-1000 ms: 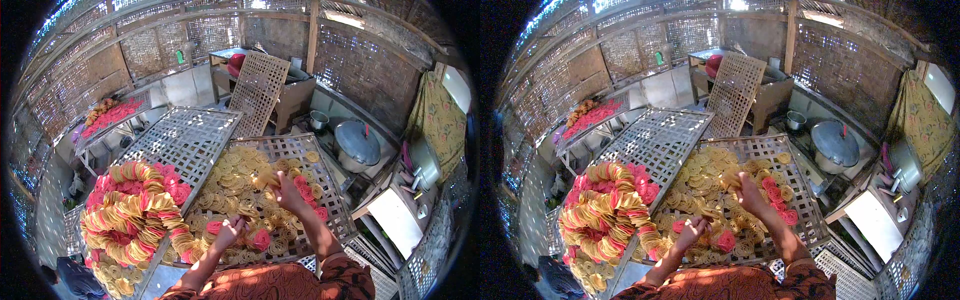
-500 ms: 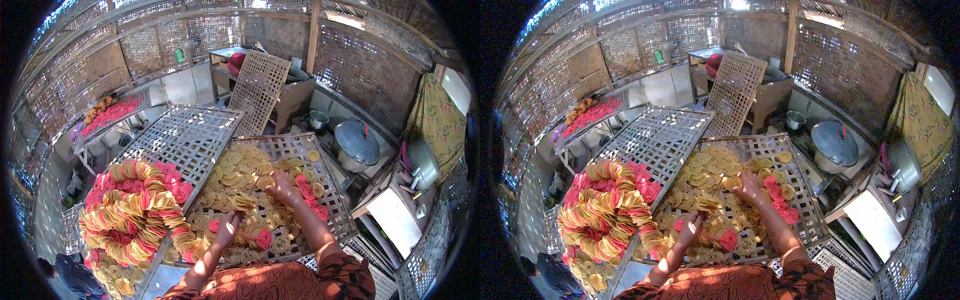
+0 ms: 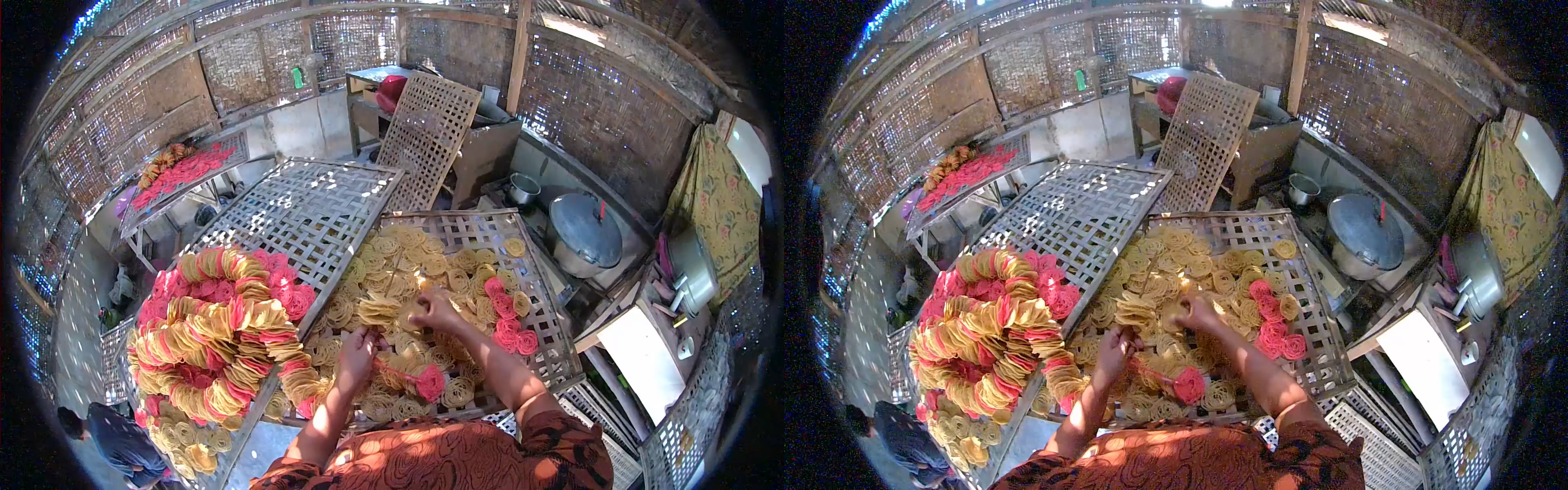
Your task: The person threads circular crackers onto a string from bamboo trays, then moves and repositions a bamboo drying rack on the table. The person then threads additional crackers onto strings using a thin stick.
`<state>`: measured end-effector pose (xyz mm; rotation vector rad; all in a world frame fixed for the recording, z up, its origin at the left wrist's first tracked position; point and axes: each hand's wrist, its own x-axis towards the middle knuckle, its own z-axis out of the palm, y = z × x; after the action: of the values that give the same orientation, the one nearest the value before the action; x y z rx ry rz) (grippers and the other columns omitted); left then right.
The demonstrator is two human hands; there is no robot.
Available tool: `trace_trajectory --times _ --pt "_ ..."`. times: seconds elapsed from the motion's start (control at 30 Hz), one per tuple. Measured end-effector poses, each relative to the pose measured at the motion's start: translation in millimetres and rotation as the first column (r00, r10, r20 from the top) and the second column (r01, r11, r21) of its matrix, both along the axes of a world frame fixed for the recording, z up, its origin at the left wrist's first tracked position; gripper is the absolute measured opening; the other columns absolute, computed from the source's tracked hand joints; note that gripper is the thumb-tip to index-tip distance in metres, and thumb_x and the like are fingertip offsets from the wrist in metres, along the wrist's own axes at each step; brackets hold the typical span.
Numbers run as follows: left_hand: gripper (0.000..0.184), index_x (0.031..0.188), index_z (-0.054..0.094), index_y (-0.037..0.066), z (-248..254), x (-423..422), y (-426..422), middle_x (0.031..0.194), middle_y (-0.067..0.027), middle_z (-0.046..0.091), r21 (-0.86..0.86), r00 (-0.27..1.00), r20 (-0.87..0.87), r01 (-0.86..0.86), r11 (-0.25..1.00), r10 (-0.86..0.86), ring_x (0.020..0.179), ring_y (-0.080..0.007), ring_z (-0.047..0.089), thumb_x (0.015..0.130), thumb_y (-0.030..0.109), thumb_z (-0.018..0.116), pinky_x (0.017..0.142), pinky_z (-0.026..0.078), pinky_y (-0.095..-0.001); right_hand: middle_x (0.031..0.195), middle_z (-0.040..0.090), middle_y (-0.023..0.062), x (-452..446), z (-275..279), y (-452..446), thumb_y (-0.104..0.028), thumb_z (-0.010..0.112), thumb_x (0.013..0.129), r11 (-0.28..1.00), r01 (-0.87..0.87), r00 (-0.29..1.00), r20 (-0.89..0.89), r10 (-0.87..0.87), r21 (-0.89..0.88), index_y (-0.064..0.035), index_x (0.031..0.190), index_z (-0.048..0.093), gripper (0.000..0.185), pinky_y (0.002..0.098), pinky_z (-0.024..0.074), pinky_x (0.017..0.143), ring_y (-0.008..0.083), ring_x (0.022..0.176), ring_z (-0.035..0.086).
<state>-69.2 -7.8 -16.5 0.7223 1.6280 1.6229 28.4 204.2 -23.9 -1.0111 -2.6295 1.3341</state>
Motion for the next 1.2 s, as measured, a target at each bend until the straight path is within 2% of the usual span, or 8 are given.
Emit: trace_trajectory --times 0.1,0.3,0.4,0.43,0.53,0.8,1.03,1.2 --pt "0.017 0.097 0.058 0.003 -7.5 0.1 -2.4 0.071 0.0011 0.058 0.061 0.999 -0.053 -0.008 0.998 0.011 0.053 -0.0042 0.040 0.093 0.010 0.043 0.048 0.033 -0.0211 0.102 0.057 0.0220 -6.7 -11.0 -10.9 -0.036 0.074 0.070 0.921 -0.156 0.984 0.133 0.116 0.356 0.0019 0.119 0.050 0.066 0.0361 0.0456 0.086 0.0341 0.096 0.057" --pt "0.018 0.096 0.059 0.002 -15.4 1.7 -3.5 0.070 0.0005 0.060 0.043 0.969 -0.246 0.003 0.999 0.008 0.053 -0.0065 0.041 0.091 0.010 0.044 0.048 0.034 -0.0226 0.100 0.058 0.0152 3.9 10.9 -10.3 -0.036 0.072 0.074 0.990 -0.085 0.996 0.046 0.080 0.110 0.0014 0.105 0.054 0.052 0.0346 0.0471 0.075 0.0254 0.090 0.058" --pt "0.018 0.096 0.059 0.002 5.3 8.0 -7.0 0.070 0.0000 0.061 -0.041 0.969 -0.239 0.049 0.998 -0.057 0.054 -0.0077 0.044 0.091 0.011 0.043 0.051 0.036 -0.0236 0.099 0.058 0.0102 18.3 -13.4 21.9 -0.033 0.069 0.079 0.735 -0.119 0.929 -0.336 -0.155 -0.668 0.0005 0.108 0.052 0.048 0.0320 0.0480 0.073 0.0206 0.088 0.059" --pt "0.018 0.096 0.059 0.002 6.5 8.1 -6.4 0.071 -0.0004 0.061 -0.070 0.966 -0.235 0.091 0.993 -0.105 0.055 -0.0079 0.045 0.091 0.011 0.044 0.052 0.037 -0.0238 0.098 0.058 0.0075 26.5 18.7 8.5 -0.028 0.065 0.083 0.628 -0.008 0.876 -0.308 -0.371 -0.779 -0.0007 0.110 0.051 0.041 0.0324 0.0501 0.076 0.0185 0.083 0.060" --pt "0.018 0.096 0.059 0.001 7.7 9.5 -3.3 0.071 -0.0016 0.061 -0.092 0.961 -0.195 0.182 0.979 -0.197 0.060 -0.0084 0.049 0.091 0.011 0.044 0.055 0.038 -0.0242 0.100 0.061 0.0082 44.2 30.6 22.2 -0.026 0.054 0.090 0.451 -0.062 0.821 -0.302 -0.484 -0.890 -0.0039 0.116 0.050 0.035 0.0292 0.0526 0.073 0.0168 0.081 0.061" --pt "0.018 0.094 0.059 0.000 -4.5 21.9 8.4 0.071 -0.0040 0.060 0.026 0.947 -0.195 0.265 0.964 -0.255 0.067 -0.0113 0.056 0.092 0.012 0.046 0.063 0.043 -0.0251 0.112 0.053 0.0111 64.9 58.5 23.9 -0.002 0.054 0.086 0.683 -0.175 0.698 -0.578 -0.423 -0.710 -0.0002 0.124 0.039 0.041 0.0371 0.0521 0.084 0.0224 0.100 0.057" --pt "0.020 0.094 0.059 -0.001 31.4 30.2 2.5 0.071 -0.0053 0.060 -0.083 0.924 -0.242 0.285 0.955 -0.297 0.068 -0.0129 0.057 0.092 0.014 0.045 0.064 0.044 -0.0269 0.112 0.055 0.0118 69.3 42.8 31.7 -0.003 0.055 0.084 0.942 0.040 0.655 -0.703 -0.277 -0.334 0.0019 0.121 0.042 0.039 0.0311 0.0443 0.086 0.0193 0.097 0.055" --pt "0.020 0.094 0.059 -0.001 10.8 30.8 4.8 0.072 -0.0065 0.061 -0.003 0.910 -0.299 0.300 0.954 -0.287 0.068 -0.0134 0.057 0.092 0.014 0.046 0.064 0.044 -0.0268 0.104 0.059 0.0136 73.0 45.7 24.0 -0.003 0.058 0.082 0.976 0.214 0.734 -0.651 -0.192 -0.046 0.0016 0.117 0.045 0.038 0.0317 0.0431 0.084 0.0188 0.095 0.056"
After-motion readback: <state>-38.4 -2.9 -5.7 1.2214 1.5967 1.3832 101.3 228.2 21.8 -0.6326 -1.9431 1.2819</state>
